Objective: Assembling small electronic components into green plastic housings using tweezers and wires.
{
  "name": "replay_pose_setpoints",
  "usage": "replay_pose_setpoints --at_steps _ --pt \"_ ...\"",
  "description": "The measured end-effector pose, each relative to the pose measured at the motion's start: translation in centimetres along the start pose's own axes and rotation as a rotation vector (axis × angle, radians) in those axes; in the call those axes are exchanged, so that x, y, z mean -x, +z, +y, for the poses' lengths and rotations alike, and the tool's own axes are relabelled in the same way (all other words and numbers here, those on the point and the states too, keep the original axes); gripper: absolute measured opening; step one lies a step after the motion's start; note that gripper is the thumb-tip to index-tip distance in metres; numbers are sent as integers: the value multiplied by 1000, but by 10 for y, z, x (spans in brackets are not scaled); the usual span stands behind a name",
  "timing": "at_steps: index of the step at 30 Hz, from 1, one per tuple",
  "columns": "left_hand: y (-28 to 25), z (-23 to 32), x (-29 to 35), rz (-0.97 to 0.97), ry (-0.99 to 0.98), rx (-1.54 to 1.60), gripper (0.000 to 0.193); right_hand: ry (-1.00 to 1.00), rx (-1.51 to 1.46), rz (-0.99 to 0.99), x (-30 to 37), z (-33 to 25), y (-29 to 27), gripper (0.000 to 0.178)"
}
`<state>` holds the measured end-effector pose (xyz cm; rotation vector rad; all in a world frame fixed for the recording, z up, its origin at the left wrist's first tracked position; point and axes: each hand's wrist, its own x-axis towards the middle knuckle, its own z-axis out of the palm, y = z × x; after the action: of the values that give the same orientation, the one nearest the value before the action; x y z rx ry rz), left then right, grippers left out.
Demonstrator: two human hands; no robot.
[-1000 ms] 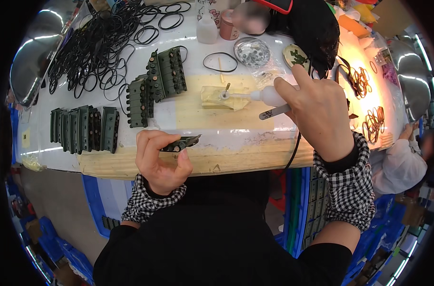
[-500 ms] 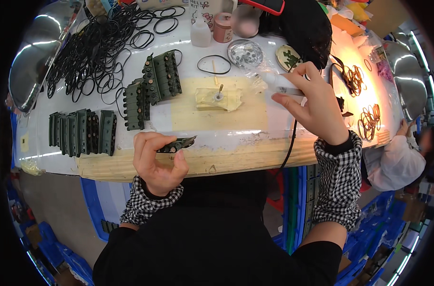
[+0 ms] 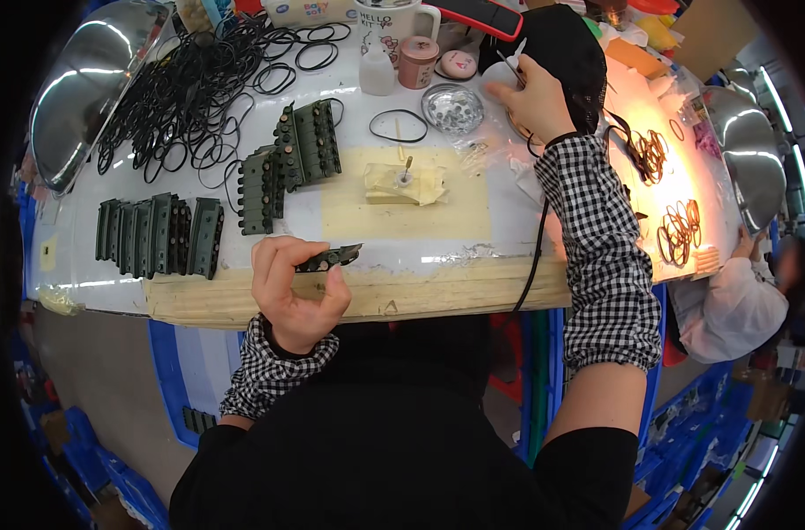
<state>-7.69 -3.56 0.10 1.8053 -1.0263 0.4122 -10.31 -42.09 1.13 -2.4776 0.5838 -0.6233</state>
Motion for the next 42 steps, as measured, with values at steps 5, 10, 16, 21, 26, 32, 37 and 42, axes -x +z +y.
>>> replay_pose_setpoints --at_steps 5,10,16,21,26,32,37,42 --pt "2 1 -3 4 14 17 26 31 47 -45 13 -1 -21 45" --pt "-1 -1 -3 13 26 -35 26 -52 87 51 61 -64 -73 26" --pt "-2 2 -13 5 74 -133 27 -699 -717 -1013 158 -179 -83 41" --pt "-4 4 -17 26 99 -176 27 -794 -865 -1202 179 -181 -60 40" --pt "-4 9 -13 4 -24 -30 26 -268 -604 -361 179 -170 -33 27" --pt "-3 18 -11 23 34 -26 30 -145 -482 -190 174 -188 6 31" --pt "-1 17 -8 15 59 -56 29 -158 -494 -252 173 -182 7 30" --pt "3 17 -6 54 81 -106 31 -181 -466 -219 172 -179 12 28"
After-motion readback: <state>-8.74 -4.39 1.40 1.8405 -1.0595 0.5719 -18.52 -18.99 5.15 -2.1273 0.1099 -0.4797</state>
